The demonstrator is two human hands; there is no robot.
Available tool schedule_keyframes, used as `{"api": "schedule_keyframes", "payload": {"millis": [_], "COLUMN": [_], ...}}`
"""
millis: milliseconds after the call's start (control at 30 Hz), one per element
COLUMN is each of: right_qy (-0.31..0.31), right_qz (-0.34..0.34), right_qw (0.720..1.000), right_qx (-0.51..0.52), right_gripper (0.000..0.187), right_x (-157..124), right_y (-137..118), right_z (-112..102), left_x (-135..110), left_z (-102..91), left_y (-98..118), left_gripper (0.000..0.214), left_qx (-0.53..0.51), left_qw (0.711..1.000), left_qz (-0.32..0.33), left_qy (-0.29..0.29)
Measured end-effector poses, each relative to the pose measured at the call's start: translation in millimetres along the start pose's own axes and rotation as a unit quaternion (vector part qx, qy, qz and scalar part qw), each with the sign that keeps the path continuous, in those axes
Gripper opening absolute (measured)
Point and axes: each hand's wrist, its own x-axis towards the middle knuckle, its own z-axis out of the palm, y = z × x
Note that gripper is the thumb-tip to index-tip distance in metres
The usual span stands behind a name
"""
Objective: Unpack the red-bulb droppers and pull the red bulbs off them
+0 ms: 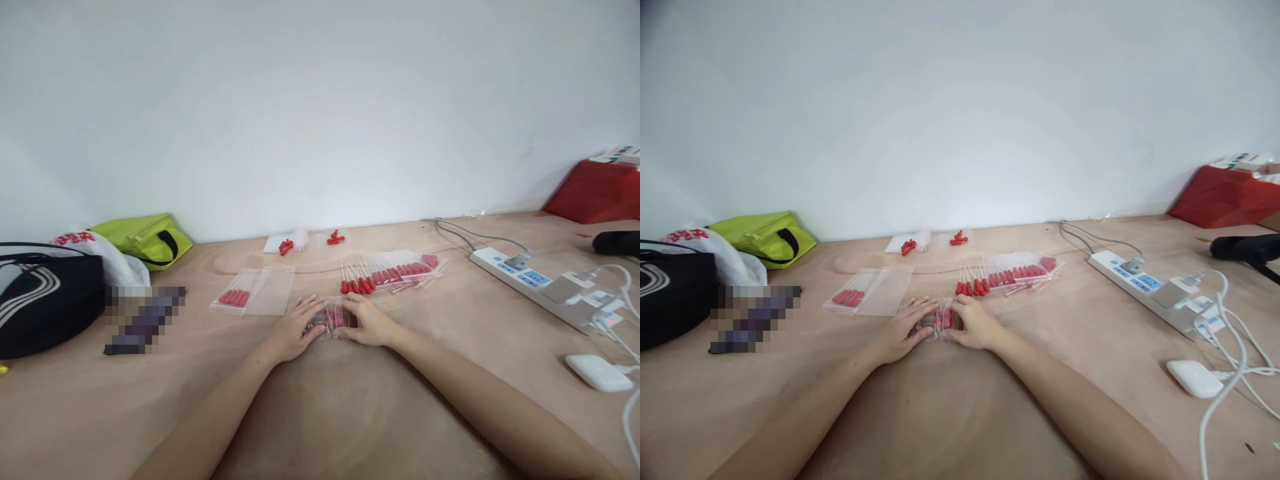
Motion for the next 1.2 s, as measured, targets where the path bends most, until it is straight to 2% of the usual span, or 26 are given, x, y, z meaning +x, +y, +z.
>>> {"api": "schedule_keyframes", "payload": {"millis": [133, 300, 467, 700, 867, 967, 1133, 1200], "right_qy": [0.000, -0.022, -0.031, -0.006, -0.001, -0.003, -0.060, -0.057], "right_qz": [0.042, 0.066, 0.033, 0.089, 0.103, 0.136, 0.217, 0.238], "right_qw": [0.999, 0.991, 0.995, 0.985, 0.982, 0.964, 0.894, 0.881], "right_qx": [0.023, 0.115, 0.086, 0.149, 0.161, 0.230, 0.387, 0.405], "right_gripper": [0.020, 0.015, 0.018, 0.008, 0.012, 0.015, 0.020, 0.023], "right_x": [1.2, -0.3, 0.0, -0.5, -0.8, 0.3, 2.4, 2.6], "right_y": [1.7, -1.7, -5.5, -6.5, -2.4, 4.1, 19.1, 23.6], "right_z": [3.7, -2.0, -4.3, -5.0, -10.0, -11.4, -16.1, -21.3], "left_x": [0.1, 0.4, -0.2, -0.6, -0.6, -0.6, -0.9, -1.0], "left_z": [-0.1, -1.1, -0.3, -0.8, -1.9, -2.4, -1.0, -0.8], "left_y": [0.1, 1.4, 0.4, -0.3, 0.8, 1.0, -1.5, -2.1], "left_gripper": [0.047, 0.052, 0.053, 0.055, 0.057, 0.060, 0.059, 0.058], "left_qx": [0.021, 0.052, 0.062, 0.059, 0.055, 0.061, 0.059, 0.058], "left_qw": [1.000, 0.997, 0.997, 0.997, 0.997, 0.996, 0.997, 0.997], "left_qz": [0.003, -0.009, -0.008, -0.011, -0.007, -0.016, -0.012, -0.009], "left_qy": [-0.022, -0.049, -0.049, -0.058, -0.049, -0.063, -0.053, -0.047]}}
